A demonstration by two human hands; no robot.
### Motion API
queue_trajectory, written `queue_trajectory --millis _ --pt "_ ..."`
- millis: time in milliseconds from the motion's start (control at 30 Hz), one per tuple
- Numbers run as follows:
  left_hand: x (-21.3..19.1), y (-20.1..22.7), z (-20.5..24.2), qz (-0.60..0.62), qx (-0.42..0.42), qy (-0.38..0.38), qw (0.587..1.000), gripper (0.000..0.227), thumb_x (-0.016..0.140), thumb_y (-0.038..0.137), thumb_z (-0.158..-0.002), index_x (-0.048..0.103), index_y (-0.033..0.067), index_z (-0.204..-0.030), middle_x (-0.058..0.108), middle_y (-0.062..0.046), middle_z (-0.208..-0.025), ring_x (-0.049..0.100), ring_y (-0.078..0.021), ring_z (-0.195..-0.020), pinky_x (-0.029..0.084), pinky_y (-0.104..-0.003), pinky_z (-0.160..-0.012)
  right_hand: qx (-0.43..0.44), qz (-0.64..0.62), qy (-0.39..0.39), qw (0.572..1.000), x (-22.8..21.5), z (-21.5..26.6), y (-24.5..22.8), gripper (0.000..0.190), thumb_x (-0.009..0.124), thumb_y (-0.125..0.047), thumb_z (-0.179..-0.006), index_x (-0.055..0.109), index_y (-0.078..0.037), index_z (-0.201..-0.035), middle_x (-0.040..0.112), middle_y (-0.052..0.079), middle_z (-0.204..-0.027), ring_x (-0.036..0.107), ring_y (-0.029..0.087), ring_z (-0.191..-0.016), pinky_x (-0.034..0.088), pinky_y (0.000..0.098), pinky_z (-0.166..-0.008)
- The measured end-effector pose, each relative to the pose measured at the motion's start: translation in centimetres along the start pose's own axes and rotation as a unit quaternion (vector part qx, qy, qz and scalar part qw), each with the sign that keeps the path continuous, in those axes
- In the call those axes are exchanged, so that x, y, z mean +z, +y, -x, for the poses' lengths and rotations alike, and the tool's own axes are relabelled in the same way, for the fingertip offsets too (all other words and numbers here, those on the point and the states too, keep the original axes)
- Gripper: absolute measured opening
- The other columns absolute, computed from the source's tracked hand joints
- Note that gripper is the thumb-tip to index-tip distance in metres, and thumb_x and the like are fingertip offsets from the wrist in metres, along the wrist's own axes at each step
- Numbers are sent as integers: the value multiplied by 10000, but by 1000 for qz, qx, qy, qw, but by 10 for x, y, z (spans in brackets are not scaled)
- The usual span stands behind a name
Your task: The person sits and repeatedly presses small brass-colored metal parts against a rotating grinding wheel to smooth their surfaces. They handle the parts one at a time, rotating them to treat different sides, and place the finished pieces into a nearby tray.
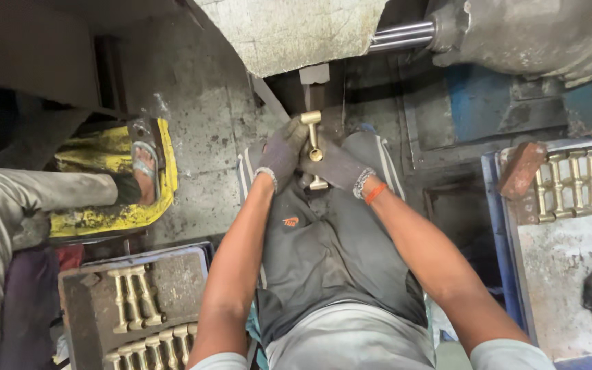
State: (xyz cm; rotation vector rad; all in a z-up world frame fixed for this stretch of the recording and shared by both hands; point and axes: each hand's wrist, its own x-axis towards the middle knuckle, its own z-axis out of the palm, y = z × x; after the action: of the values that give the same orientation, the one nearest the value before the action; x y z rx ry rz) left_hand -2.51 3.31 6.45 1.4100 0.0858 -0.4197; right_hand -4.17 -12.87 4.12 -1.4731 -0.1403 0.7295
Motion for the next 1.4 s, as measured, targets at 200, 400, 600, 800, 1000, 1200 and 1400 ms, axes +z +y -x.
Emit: queue_trajectory --millis 200,400,600,800,1000,1200,1400 --pt "14 3 -5 52 -142 22 988 350 465 241 -1022 642 79 -1276 696 -70 -934 593 -221 -663 483 -377 -538 51 32 59 996 -7 5 -8 411 666 -38 -855 530 -85 -1240 640 18 -872 650 108 -732 561 282 -641" --pt "14 -17 -16 116 -73 -23 990 325 487 229 -1057 638 54 -1285 716 -33 -1067 661 -112 -923 556 -262 -812 102 -23 49 993 -8 7 -18 310 680 -43 -868 537 -31 -1142 634 29 -841 661 128 -722 562 299 -630" --pt "1 -44 -22 131 -122 49 983 275 508 215 -1041 672 35 -1171 698 -33 -965 644 -126 -844 552 -293 -736 111 -107 -6 988 -3 -3 -20 165 667 -67 -916 574 -41 -1050 605 25 -803 621 127 -672 538 289 -609" --pt "20 -52 -40 146 -176 36 973 222 530 223 -1031 676 56 -1033 656 -30 -818 607 -135 -687 505 -297 -593 142 -221 37 964 -22 5 -12 122 675 -102 -942 569 -83 -1002 575 4 -794 582 96 -661 483 280 -550" --pt "4 -50 -39 180 -173 52 967 225 497 242 -1013 663 90 -1021 667 -37 -854 629 -136 -679 521 -306 -581 164 -307 -25 937 -18 -16 -13 113 675 -119 -932 584 -90 -991 584 10 -717 565 108 -586 483 305 -499" --pt "5 -57 -51 203 -184 85 958 231 525 244 -1016 679 72 -1017 657 -60 -867 625 -151 -702 511 -315 -575 167 -305 -5 938 -22 -24 -15 93 668 -118 -952 597 -75 -992 591 21 -696 555 127 -551 472 323 -495" --pt "12 -46 -56 178 -250 37 951 222 521 284 -975 665 116 -985 616 -44 -752 526 -155 -527 378 -324 -374 166 -342 50 924 -31 -22 4 92 668 -89 -928 586 -64 -961 588 18 -727 599 127 -637 567 355 -585"
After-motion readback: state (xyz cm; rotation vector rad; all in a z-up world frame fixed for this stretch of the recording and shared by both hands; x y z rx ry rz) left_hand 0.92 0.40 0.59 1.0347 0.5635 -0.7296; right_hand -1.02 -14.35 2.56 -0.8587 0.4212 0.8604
